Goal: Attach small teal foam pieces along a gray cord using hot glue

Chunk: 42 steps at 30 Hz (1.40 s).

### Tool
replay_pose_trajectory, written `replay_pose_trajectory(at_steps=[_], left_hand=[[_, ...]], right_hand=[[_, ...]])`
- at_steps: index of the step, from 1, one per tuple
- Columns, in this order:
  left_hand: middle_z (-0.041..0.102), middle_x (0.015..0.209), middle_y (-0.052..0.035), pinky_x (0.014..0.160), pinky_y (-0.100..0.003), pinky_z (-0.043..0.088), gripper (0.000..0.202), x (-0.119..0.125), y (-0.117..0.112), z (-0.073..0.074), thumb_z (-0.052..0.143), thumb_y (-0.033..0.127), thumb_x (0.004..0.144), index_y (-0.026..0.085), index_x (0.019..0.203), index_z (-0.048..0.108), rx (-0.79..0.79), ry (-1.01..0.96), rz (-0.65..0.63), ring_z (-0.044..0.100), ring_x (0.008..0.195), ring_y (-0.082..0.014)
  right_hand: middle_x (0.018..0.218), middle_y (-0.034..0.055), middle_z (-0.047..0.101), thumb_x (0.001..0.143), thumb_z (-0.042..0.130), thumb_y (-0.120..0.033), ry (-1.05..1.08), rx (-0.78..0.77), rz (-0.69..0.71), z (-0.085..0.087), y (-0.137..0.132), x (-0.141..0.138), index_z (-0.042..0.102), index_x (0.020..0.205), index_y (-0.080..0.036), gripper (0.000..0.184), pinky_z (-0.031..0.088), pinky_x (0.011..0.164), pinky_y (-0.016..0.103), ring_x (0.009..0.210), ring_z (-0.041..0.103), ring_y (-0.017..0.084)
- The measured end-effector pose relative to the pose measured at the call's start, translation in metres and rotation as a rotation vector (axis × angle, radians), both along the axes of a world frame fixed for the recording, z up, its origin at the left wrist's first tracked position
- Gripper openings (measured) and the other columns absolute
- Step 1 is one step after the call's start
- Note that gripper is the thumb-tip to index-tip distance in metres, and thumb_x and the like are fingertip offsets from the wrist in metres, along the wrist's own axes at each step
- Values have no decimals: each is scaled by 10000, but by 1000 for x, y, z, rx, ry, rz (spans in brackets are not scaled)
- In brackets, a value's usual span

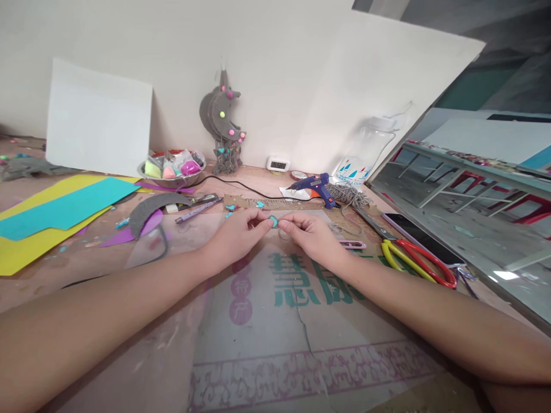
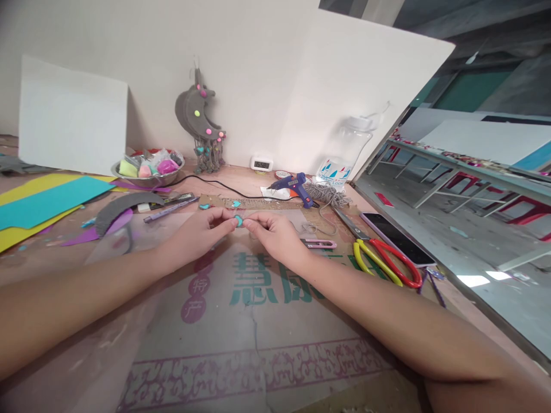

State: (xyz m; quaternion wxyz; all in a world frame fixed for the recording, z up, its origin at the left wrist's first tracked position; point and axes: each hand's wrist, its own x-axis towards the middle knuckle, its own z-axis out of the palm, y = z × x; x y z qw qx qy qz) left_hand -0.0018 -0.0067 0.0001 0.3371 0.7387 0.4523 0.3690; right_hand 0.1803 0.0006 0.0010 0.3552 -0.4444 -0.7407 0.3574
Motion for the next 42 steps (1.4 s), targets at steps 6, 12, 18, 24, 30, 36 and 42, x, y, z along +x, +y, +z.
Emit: replay_pose_trajectory(at_steps=[6,12,18,24,30,36,42], left_hand=[[516,651,33,562,-240,333,240,0,1,0,466,383,840,181,741,549,-50,-32,17,454,600,-114],[488,633,36,530,-239,311,245,-1,1,0,463,400,835,184,755,546,-96,-68,58,416,562,-108],[487,637,34,554,-235,325,248,-2,1,1,470,389,840,178,729,537,-90,-99,83,435,589,-111],[447,625,41,532,-236,321,226,0,0,6,500,367,831,174,716,520,-157,-137,138,413,558,-102],[510,682,16,580,-248,339,252,-1,1,8,504,394,821,162,735,552,-143,-152,180,456,634,-123],[472,663,32,605,-254,333,244,-1,2,6,507,386,820,171,709,532,-105,-150,146,437,638,-117],[460,658,36,612,-255,327,237,-1,3,1,481,365,846,172,715,521,-38,-134,101,427,649,-116]], right_hand=[[590,-37,401,870,436,-533,52,13,14,-2,1,3,623,878,-156,421,300,480,226,502,340,79],[883,0,465,846,544,-439,240,137,-113,-2,2,5,486,1117,-221,353,349,476,219,538,388,64],[754,-9,452,872,527,-273,121,427,-144,-2,1,7,522,809,-196,100,353,588,252,642,414,107],[752,-1,482,912,467,-227,16,492,-49,-2,-6,7,529,830,-201,107,361,638,270,693,457,126],[710,8,494,956,361,-268,-29,550,-13,4,-12,7,513,740,-191,275,381,671,276,693,487,130],[763,24,579,904,477,-218,-97,549,10,2,-8,4,577,811,-198,138,413,680,288,725,538,145],[747,7,595,841,552,-206,-112,385,-18,-6,-1,3,590,787,-194,67,410,624,272,672,526,131]])
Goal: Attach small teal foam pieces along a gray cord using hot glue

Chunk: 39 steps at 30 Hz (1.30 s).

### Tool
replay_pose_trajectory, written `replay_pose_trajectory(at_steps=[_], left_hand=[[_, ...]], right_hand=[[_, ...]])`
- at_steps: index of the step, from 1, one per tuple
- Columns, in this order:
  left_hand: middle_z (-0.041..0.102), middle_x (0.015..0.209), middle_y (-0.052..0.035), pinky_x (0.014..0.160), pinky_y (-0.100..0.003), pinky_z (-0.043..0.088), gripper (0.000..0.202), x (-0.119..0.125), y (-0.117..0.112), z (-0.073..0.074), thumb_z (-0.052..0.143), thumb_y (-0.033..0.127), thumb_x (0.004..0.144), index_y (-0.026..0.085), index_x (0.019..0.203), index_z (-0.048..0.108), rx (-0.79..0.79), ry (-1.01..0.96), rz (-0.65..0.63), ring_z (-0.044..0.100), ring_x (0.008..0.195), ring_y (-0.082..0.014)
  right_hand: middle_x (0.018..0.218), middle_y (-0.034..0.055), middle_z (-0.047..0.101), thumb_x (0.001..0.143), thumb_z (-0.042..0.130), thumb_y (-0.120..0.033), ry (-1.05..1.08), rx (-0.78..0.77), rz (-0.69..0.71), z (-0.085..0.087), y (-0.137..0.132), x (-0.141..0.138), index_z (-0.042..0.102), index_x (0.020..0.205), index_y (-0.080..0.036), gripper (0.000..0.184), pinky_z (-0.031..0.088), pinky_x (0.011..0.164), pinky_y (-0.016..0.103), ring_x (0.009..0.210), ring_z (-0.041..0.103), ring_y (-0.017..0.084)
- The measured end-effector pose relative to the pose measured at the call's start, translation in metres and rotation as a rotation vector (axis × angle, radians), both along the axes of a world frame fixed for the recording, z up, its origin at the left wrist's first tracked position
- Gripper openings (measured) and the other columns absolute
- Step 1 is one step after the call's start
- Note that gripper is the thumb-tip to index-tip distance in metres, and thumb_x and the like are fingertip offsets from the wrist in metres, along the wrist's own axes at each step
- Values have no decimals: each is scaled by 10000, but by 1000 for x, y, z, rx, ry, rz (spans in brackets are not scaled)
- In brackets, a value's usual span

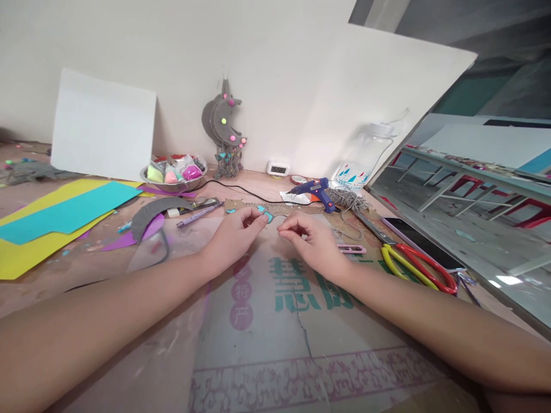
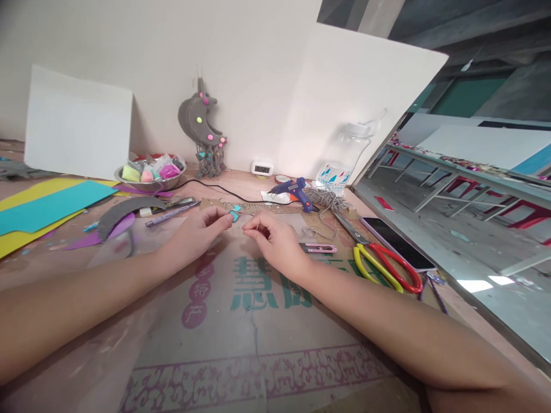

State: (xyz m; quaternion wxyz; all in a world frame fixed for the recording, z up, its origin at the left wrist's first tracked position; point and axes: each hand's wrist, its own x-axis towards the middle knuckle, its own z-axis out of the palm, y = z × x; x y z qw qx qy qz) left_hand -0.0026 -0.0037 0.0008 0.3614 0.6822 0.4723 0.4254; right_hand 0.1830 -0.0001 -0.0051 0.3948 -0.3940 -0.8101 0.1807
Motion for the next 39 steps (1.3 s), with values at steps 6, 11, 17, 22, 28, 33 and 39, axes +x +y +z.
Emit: replay_pose_trajectory(at_steps=[6,11,17,22,28,33,39], left_hand=[[493,666,34,617,-256,339,234,1,-1,0,473,369,850,177,735,540,13,24,-16,449,652,-120],[508,664,39,590,-249,334,214,1,-3,0,480,361,844,182,753,552,-33,37,-24,451,620,-111],[495,610,51,544,-243,319,212,1,-4,0,498,361,833,183,729,547,-3,115,-66,430,551,-100],[529,604,35,531,-255,322,224,1,-5,-1,477,331,838,180,689,548,51,195,-159,452,537,-110],[602,700,12,584,-262,353,212,1,-5,-1,479,304,840,178,714,594,121,202,-160,498,629,-130],[647,780,-6,632,-268,385,254,-1,-2,-2,455,346,864,179,831,644,94,160,-109,549,719,-155],[674,858,-14,660,-261,402,278,-1,-2,-3,480,384,856,179,908,661,85,134,-135,559,749,-155]], right_hand=[[667,-3,566,883,487,-306,-13,-121,-62,2,1,1,588,715,-178,234,395,622,267,642,509,126],[709,-9,482,871,533,-273,118,81,-107,4,-2,3,555,771,-193,129,376,610,260,644,451,118],[744,8,490,893,503,-250,110,164,-80,7,0,3,525,717,-195,186,391,672,283,708,475,134],[886,41,576,904,485,-273,17,101,-38,8,1,2,605,847,-197,153,406,821,317,896,538,165],[832,24,597,871,529,-267,-51,38,26,2,4,1,600,781,-198,134,416,820,328,856,553,163],[756,7,586,860,533,-289,-56,-37,4,2,5,1,585,740,-191,163,412,770,299,782,544,150],[707,0,585,841,556,-305,35,-108,-39,6,4,1,574,699,-172,194,409,720,269,708,535,133]])
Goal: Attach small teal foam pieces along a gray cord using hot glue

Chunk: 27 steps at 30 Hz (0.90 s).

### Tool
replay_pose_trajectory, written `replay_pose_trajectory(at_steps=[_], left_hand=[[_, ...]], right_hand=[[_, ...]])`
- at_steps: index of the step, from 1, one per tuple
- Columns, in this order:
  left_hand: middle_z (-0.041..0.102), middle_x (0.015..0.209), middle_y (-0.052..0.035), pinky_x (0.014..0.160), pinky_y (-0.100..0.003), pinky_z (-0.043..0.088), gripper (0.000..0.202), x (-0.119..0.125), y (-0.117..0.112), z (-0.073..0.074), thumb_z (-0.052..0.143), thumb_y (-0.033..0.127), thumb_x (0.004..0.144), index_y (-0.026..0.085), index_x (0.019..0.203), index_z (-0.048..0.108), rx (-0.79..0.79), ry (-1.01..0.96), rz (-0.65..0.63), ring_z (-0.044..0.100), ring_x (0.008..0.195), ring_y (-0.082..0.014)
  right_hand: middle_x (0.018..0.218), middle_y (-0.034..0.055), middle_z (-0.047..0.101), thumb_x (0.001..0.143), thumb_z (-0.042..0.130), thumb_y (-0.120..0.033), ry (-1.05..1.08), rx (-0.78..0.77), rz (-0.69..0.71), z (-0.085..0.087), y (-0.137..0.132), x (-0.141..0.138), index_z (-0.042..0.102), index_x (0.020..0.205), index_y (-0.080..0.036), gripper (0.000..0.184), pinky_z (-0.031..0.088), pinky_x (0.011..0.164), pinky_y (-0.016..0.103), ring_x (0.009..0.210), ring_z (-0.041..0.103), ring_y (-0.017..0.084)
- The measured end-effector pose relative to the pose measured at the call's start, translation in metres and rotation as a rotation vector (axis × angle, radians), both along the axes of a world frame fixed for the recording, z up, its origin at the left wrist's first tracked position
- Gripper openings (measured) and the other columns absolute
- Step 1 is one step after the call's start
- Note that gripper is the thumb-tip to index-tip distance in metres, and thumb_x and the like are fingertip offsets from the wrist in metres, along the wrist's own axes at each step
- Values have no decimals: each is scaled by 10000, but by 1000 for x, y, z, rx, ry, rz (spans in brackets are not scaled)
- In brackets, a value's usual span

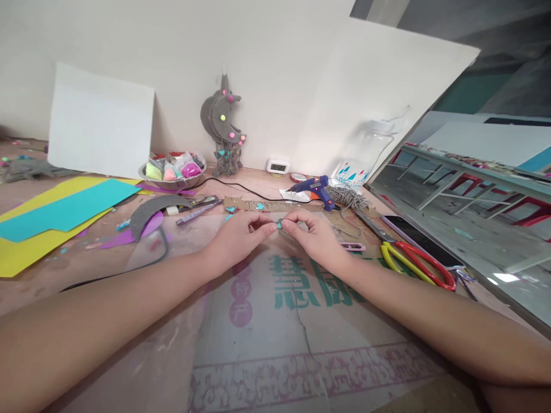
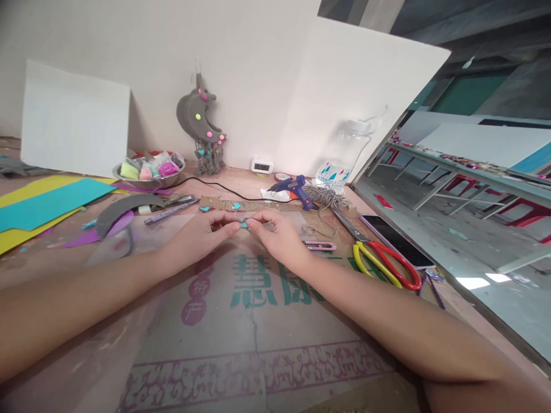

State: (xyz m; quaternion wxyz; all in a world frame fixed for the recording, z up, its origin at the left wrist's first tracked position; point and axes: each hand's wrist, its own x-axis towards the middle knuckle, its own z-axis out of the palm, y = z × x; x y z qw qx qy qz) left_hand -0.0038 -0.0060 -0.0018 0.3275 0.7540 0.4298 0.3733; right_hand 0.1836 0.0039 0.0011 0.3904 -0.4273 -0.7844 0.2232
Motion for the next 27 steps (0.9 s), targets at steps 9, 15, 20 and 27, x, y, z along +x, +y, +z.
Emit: replay_pose_trajectory(at_steps=[9,15,20,27], left_hand=[[587,673,15,567,-250,365,213,2,-4,5,506,343,817,174,772,628,-36,4,37,466,584,-119],[586,680,15,583,-253,375,205,2,-4,5,504,334,817,175,752,615,-29,7,27,482,602,-123],[671,862,-14,674,-265,416,215,1,-2,2,542,317,803,183,923,661,-44,-48,-4,573,767,-161],[690,897,-22,718,-282,428,271,1,-1,1,470,356,854,189,911,675,-4,-15,3,591,808,-179]], right_hand=[[736,7,610,843,546,-307,-9,-4,25,0,0,-1,601,731,-175,182,422,731,283,730,554,141],[777,10,638,832,556,-300,8,0,-4,-1,-2,0,597,760,-179,146,434,736,288,736,564,142],[758,6,637,830,559,-317,2,-4,-29,-1,-1,1,602,761,-176,162,430,735,285,728,566,140],[755,4,636,821,564,-303,-9,-24,-6,0,-2,-2,601,731,-178,159,428,718,280,724,565,140]])
